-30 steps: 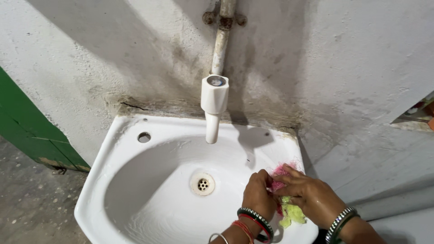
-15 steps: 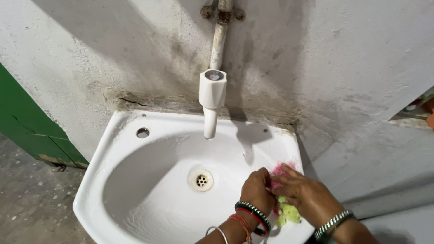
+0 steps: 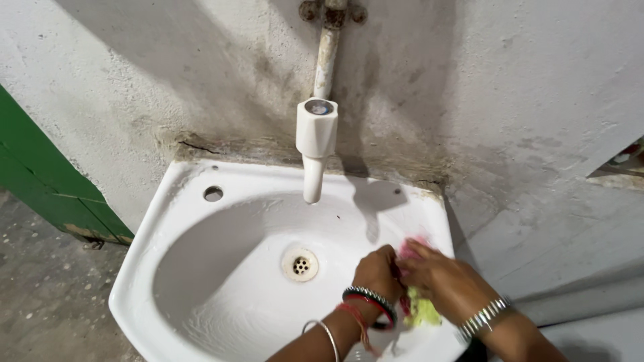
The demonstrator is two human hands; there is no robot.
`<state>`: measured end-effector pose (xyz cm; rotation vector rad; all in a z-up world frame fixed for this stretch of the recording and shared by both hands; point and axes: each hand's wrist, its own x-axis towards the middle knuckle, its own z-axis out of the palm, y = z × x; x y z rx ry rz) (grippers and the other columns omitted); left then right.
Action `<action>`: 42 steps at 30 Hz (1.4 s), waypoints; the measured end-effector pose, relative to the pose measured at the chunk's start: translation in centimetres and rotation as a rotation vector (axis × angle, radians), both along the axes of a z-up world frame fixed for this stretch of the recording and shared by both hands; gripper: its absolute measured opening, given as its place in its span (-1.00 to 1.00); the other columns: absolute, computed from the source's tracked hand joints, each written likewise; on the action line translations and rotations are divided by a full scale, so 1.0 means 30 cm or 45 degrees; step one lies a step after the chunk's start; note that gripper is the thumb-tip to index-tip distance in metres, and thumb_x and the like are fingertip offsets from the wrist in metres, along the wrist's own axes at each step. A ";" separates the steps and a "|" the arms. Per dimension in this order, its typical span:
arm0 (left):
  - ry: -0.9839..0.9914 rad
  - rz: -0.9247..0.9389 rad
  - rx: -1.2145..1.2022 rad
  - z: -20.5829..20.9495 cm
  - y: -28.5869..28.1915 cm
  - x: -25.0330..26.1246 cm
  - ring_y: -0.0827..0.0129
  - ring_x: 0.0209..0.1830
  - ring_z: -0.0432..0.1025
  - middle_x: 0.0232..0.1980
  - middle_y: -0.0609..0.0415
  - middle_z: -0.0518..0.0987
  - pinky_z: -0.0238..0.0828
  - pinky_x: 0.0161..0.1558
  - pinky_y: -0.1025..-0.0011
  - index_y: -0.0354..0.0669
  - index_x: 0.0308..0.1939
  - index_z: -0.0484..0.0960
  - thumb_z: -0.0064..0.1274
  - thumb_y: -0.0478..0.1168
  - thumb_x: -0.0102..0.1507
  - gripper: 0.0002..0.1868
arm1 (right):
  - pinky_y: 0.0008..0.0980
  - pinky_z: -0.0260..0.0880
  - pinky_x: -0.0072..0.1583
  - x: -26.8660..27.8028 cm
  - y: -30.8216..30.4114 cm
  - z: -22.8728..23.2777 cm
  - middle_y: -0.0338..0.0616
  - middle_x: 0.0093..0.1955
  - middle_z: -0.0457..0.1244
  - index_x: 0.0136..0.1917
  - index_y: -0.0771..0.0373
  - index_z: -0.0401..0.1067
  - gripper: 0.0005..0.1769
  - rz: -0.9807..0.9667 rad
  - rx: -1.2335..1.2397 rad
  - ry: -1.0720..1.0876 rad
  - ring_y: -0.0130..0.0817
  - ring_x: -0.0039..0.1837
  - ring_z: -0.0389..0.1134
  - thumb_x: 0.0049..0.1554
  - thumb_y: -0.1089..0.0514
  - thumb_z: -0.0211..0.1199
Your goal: The person scrubs a white wall-mounted sink using a pink and yellow sponge. They clean the basin, the faucet, and the surrounding wall area, repeatedly dipping the sponge into a bucket of water on the floor to rinse it.
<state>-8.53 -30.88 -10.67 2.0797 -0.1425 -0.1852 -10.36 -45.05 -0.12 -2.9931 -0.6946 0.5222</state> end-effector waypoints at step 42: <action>0.085 -0.913 0.821 0.162 0.474 -0.311 0.00 0.02 0.58 0.03 -0.14 0.67 0.47 0.12 0.07 -0.15 0.01 0.71 0.02 0.04 0.27 -0.59 | -0.22 0.45 -0.04 -0.341 0.261 -0.187 -0.14 0.04 0.38 0.32 -0.05 0.22 -0.62 -0.049 0.283 0.193 -0.31 -0.10 0.41 0.31 -0.16 -0.11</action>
